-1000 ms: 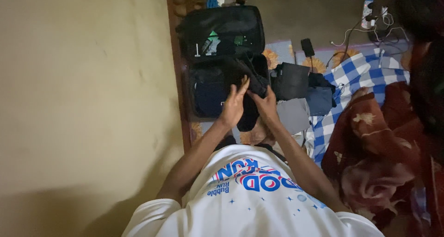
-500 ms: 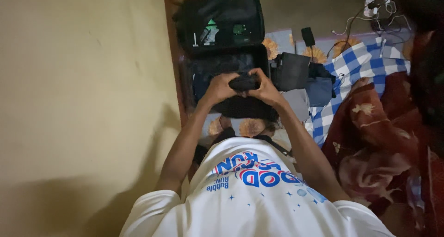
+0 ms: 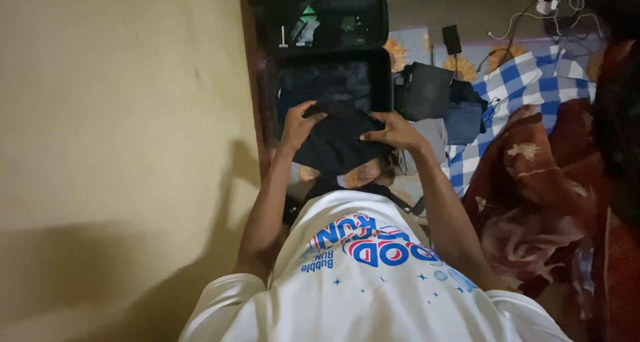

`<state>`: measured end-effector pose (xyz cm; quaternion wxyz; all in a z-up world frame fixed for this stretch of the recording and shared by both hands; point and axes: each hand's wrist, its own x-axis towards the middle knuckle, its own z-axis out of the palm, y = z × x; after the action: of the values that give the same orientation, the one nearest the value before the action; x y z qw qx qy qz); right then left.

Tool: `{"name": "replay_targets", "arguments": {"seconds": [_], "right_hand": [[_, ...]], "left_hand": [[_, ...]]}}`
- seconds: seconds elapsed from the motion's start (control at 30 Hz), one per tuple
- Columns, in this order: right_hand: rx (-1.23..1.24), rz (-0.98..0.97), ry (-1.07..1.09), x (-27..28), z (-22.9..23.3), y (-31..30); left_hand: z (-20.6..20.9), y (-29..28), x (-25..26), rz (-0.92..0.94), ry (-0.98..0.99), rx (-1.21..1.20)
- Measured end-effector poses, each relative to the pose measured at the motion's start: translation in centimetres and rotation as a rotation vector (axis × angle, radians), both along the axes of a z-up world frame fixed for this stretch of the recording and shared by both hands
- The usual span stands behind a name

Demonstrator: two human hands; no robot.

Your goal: Packing various clothes into a black suitcase on the floor.

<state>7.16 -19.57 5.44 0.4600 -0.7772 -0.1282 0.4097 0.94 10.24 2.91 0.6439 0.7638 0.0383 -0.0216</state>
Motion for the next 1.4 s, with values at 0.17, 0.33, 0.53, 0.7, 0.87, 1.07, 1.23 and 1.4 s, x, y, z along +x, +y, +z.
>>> {"name": "replay_targets", "arguments": {"seconds": [0.17, 0.33, 0.53, 0.7, 0.87, 1.07, 1.23, 1.4], "right_hand": [[-0.069, 0.0, -0.099, 0.9, -4.5, -1.0], [0.298, -0.242, 0.304, 0.1, -7.2, -1.8], [0.079, -0.355, 0.417, -0.9, -5.1, 1.1], [-0.177, -0.391, 0.544, -2.5, -6.6, 3.4], [-0.041, -0.454, 0.66, -4.8, -15.4, 3.5], [-0.057, -0.509, 0.679, -5.8, -22.5, 5.5], [-0.224, -0.5, 0.605, -4.2, -28.5, 8.9], [-0.322, -0.469, 0.473, -3.0, -36.6, 11.9]], "left_hand": [[-3.7, 1.0, -1.1, 0.18, 0.22, -0.124], [-7.7, 1.3, -2.5, 0.329, 0.381, -0.225], [-9.4, 2.4, -3.9, 0.685, 0.897, -0.183], [-13.6, 2.5, -6.9, 0.705, 0.975, -0.38], [-19.1, 2.8, -8.4, 0.589, 0.924, -0.595], [-22.7, 4.9, -7.0, 0.267, 1.171, -0.346], [-29.4, 7.6, -5.0, 0.032, 1.17, -0.016], [-31.6, 10.8, 0.2, -0.04, 1.334, 0.319]]}}
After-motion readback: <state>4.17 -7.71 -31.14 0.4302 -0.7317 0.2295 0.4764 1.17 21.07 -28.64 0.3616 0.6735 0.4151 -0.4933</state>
